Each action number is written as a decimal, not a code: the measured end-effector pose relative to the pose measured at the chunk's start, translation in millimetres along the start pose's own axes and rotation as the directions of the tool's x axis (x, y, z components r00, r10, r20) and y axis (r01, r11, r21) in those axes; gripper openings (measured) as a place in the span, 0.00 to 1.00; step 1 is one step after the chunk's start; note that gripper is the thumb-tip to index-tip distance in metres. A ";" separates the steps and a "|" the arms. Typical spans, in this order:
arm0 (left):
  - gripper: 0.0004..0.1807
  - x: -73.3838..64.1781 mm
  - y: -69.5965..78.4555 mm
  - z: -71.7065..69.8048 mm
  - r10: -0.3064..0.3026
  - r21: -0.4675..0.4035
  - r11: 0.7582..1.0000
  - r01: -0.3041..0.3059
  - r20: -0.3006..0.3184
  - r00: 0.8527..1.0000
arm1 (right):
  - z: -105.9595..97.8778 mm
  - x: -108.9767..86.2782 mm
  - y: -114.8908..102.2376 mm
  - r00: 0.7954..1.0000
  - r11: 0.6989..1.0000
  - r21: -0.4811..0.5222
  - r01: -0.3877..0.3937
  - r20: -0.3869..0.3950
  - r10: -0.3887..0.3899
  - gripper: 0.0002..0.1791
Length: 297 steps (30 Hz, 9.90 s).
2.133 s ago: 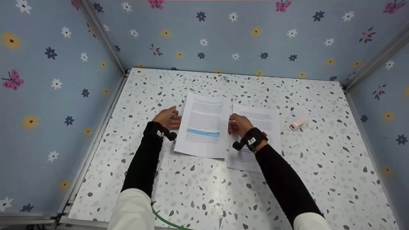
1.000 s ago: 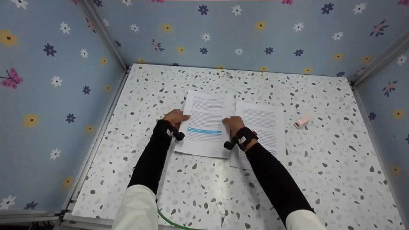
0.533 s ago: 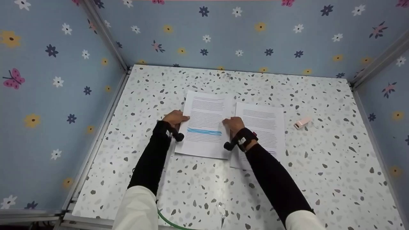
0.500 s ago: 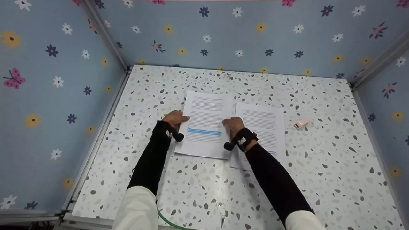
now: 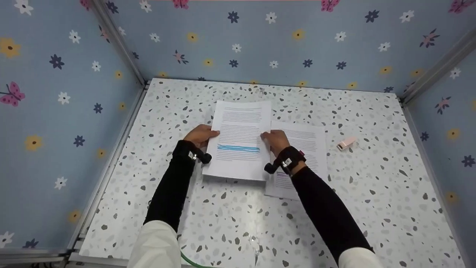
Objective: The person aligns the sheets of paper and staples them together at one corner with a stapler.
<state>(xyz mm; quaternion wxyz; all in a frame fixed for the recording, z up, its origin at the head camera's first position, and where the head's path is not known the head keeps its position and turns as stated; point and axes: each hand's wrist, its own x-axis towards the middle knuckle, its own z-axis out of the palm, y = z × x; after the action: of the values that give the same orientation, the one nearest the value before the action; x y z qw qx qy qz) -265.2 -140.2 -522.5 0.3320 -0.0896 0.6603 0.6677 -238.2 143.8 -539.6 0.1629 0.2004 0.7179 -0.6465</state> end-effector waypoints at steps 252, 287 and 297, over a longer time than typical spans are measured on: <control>0.22 47.4 -3.9 159.5 0.421 -0.147 0.901 -0.407 0.074 0.904 | -143.1 -33.4 11.8 0.985 0.986 0.127 0.113 -0.142 -0.095 0.20; 0.18 33.4 14.2 135.0 0.436 -0.241 0.878 -0.413 0.047 0.899 | -133.4 -29.5 -5.5 0.974 0.917 0.350 0.190 0.048 -0.220 0.21; 0.18 32.4 10.4 142.2 0.377 -0.236 0.903 -0.359 0.031 0.926 | -128.5 -24.4 -10.6 0.958 0.938 0.202 0.283 -0.097 -0.269 0.17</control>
<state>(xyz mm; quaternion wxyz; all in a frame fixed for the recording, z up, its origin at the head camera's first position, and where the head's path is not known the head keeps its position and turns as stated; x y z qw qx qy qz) -250.5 5.1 -516.0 0.2125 0.0250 0.5718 0.7920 -219.0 268.7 -504.2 0.0237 0.1359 0.6702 -0.7292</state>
